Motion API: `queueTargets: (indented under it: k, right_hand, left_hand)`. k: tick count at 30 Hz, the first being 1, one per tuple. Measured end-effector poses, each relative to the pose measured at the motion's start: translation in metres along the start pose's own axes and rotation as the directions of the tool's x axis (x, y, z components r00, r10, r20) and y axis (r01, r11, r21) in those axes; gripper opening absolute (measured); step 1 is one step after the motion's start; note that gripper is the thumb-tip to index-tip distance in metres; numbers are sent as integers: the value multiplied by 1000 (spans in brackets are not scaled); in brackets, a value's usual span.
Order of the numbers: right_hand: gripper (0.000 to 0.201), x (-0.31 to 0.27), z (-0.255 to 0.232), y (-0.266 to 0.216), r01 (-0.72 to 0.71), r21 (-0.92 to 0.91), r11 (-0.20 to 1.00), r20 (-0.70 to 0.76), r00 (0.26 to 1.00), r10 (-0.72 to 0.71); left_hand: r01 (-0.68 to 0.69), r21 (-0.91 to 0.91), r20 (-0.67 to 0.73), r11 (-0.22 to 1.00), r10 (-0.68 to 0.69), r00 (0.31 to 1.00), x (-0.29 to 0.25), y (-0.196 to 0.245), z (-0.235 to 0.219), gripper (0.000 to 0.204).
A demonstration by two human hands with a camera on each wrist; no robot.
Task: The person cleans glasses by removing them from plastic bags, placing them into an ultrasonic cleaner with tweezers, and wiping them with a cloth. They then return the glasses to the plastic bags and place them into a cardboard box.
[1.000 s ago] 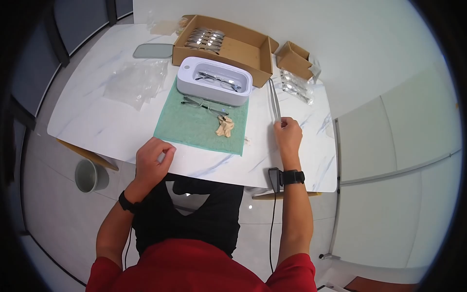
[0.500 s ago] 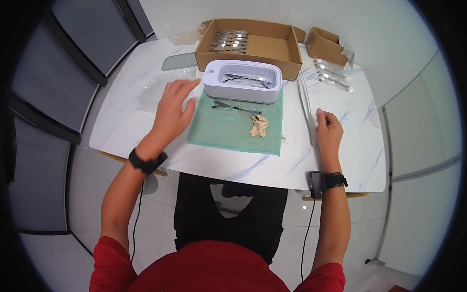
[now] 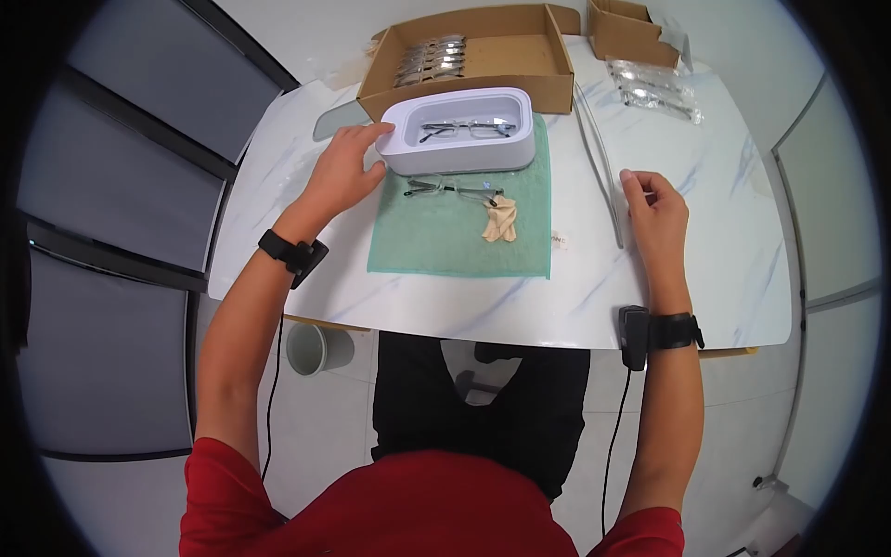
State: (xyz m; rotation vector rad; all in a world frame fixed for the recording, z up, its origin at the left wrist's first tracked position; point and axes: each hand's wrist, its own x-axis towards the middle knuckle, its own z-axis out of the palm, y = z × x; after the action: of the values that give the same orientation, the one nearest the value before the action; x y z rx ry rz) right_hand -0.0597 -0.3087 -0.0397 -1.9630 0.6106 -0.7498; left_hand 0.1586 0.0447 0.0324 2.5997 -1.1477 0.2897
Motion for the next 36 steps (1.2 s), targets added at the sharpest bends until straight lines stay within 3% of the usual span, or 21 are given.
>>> queueTargets:
  k: [8,11,14,15,18,20,22,24,25,28,30,31,33,36]
  right_hand:
    - [35,0,-2,-2,-30,13,999,13,999,30]
    - [35,-1,-2,-1,-35,39,999,2,999,35]
    - [35,0,-2,0,-42,57,998,-7,999,42]
    - [35,1,-2,0,-40,55,998,-12,999,41]
    - [35,1,-1,3,-28,76,997,-52,998,32]
    - [34,3,-1,5,6,106,994,-90,996,3]
    - [32,3,-3,5,46,148,988,-135,991,-26]
    - [26,0,-4,-1,116,155,981,-210,974,-82]
    - [23,-2,-4,-7,149,160,976,-249,963,-106]
    - [15,-19,-6,-35,297,205,933,-172,949,-265]
    - [9,-39,5,-63,440,32,897,-74,896,-437]
    - [12,-48,16,-69,416,83,905,28,907,-420]
    - [27,-62,33,-85,311,1,950,242,922,-302]
    - [34,-65,69,-77,271,-172,947,304,929,-210]
  left_hand:
    - [96,-154,89,983,-83,993,5,-9,2,53]
    - [17,-63,-24,998,-18,1000,0,-7,2,44]
    - [16,-73,-302,997,-38,953,-17,4,5,31]
    - [61,-157,-291,986,-105,951,-25,9,7,28]
    - [186,-402,-221,896,-292,930,-50,27,21,21]
    - [267,-569,-107,778,-392,914,-51,13,42,26]
    - [399,-696,83,596,-486,870,-49,23,37,32]
    - [573,-738,341,357,-535,773,-48,35,27,39]
    - [585,-748,367,314,-538,758,-47,35,26,38]
    - [611,-766,440,202,-529,726,-41,29,25,34]
    - [619,-772,476,148,-510,716,-38,23,29,30]
    - [633,-764,498,128,-506,704,-37,20,32,29]
    - [655,-750,536,89,-498,682,-32,17,36,27]
    - [679,-727,532,99,-544,649,-27,29,33,22]
